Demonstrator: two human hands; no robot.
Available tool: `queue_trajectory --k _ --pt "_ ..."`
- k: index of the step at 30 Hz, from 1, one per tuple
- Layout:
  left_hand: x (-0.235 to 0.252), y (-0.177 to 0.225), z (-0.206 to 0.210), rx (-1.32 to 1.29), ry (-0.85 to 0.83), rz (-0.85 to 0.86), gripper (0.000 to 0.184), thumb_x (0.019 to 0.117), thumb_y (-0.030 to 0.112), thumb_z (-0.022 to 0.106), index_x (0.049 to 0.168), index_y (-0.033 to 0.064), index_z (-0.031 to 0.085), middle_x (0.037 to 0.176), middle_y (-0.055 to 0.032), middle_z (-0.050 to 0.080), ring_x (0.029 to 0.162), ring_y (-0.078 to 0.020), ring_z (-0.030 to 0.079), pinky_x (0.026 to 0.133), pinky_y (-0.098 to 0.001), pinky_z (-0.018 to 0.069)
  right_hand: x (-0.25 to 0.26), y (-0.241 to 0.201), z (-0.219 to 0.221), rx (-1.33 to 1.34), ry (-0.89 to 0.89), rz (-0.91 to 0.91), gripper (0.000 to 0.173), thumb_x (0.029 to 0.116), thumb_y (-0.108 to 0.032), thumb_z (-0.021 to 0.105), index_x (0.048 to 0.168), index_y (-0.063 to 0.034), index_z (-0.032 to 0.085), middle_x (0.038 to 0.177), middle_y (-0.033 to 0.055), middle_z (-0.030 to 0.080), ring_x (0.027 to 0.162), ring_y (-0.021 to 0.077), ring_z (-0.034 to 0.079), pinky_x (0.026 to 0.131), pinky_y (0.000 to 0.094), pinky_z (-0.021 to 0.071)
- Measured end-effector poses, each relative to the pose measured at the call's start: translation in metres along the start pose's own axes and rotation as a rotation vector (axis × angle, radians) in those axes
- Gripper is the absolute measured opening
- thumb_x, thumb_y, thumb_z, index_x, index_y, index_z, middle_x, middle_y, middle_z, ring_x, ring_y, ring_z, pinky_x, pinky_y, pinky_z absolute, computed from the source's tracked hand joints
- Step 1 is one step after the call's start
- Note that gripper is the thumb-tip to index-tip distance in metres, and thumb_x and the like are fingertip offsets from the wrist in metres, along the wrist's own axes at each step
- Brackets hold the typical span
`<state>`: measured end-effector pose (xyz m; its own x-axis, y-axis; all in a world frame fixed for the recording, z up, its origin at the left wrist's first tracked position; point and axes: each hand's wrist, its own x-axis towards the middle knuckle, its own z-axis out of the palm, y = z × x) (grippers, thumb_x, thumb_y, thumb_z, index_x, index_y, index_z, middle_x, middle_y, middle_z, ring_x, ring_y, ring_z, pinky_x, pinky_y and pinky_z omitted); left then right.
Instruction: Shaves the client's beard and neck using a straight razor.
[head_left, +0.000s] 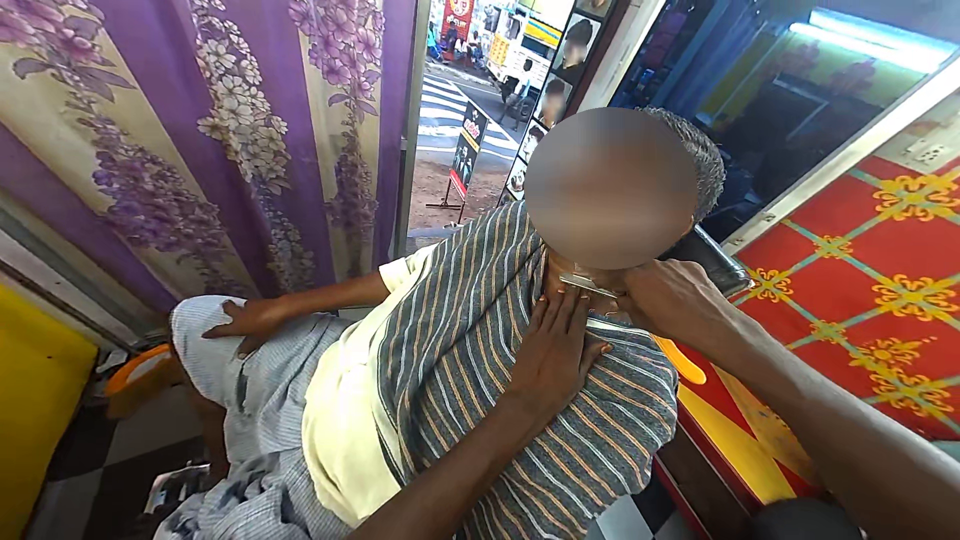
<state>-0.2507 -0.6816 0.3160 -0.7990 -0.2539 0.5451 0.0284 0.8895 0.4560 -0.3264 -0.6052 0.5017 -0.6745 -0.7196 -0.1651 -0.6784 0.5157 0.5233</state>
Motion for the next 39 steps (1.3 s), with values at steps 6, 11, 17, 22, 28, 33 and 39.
queue_trajectory --k 6,11,17,22,28,33,39 --pt "-0.001 0.001 0.003 0.003 -0.004 0.003 0.070 0.1065 0.060 0.030 0.150 0.0082 0.052 0.164 -0.0090 0.037 0.151 -0.0247 0.035 0.126 -0.0489 0.0220 -0.007 -0.005 -0.002 0.003 0.140 0.087 0.018 0.0962 -0.028 0.068 0.086 -0.0146 0.073 0.079 0.0089 0.069 0.076 0.0308 0.069 0.060 0.0484 0.0509" --pt "0.000 0.001 0.003 0.004 -0.017 0.007 0.069 0.1067 0.060 0.030 0.148 0.0089 0.053 0.164 -0.0085 0.037 0.152 -0.0246 0.034 0.126 -0.0491 0.0214 -0.011 -0.011 -0.007 -0.082 0.164 0.100 0.020 0.0976 -0.026 0.066 0.084 -0.0125 0.071 0.078 0.0091 0.068 0.073 0.0295 0.068 0.057 0.0450 0.0501" --pt "-0.001 0.001 0.000 -0.014 -0.040 -0.003 0.068 0.1068 0.059 0.030 0.148 0.0102 0.053 0.165 -0.0080 0.034 0.152 -0.0239 0.032 0.126 -0.0486 0.0202 -0.013 -0.013 -0.011 -0.107 0.168 0.097 0.024 0.0984 -0.027 0.065 0.083 -0.0102 0.068 0.076 0.0098 0.066 0.072 0.0298 0.068 0.056 0.0443 0.0500" --pt "0.003 0.001 0.003 -0.072 0.128 -0.009 0.067 0.1059 0.057 0.038 0.150 0.0085 0.051 0.162 -0.0149 0.037 0.153 -0.0286 0.030 0.125 -0.0491 0.0236 -0.012 -0.013 -0.018 -0.105 0.058 0.002 0.024 0.1002 -0.031 0.062 0.086 -0.0145 0.071 0.079 0.0074 0.068 0.077 0.0286 0.069 0.062 0.0455 0.0513" --pt "0.014 0.004 0.000 -0.047 -0.026 -0.010 0.074 0.1055 0.060 0.034 0.156 0.0073 0.041 0.168 -0.0129 0.026 0.156 -0.0260 0.021 0.127 -0.0493 0.0174 -0.004 -0.016 -0.022 -0.136 0.062 0.073 0.020 0.0971 -0.023 0.066 0.084 -0.0100 0.071 0.081 0.0110 0.068 0.079 0.0313 0.069 0.063 0.0470 0.0515" --pt "0.015 0.006 -0.001 -0.036 -0.050 -0.020 0.073 0.1054 0.061 0.034 0.157 0.0090 0.040 0.168 -0.0115 0.026 0.156 -0.0264 0.023 0.126 -0.0509 0.0189 -0.011 -0.022 -0.027 -0.155 0.145 0.096 0.018 0.0971 -0.022 0.066 0.084 -0.0113 0.071 0.076 0.0101 0.067 0.073 0.0306 0.068 0.057 0.0458 0.0497" --pt "0.015 0.008 0.000 -0.059 -0.027 -0.026 0.074 0.1051 0.060 0.035 0.157 0.0074 0.040 0.168 -0.0104 0.027 0.155 -0.0261 0.025 0.125 -0.0536 0.0199 -0.022 -0.036 -0.040 -0.193 0.209 0.093 0.018 0.0996 -0.023 0.063 0.087 -0.0120 0.071 0.072 0.0095 0.066 0.069 0.0306 0.068 0.052 0.0443 0.0487"
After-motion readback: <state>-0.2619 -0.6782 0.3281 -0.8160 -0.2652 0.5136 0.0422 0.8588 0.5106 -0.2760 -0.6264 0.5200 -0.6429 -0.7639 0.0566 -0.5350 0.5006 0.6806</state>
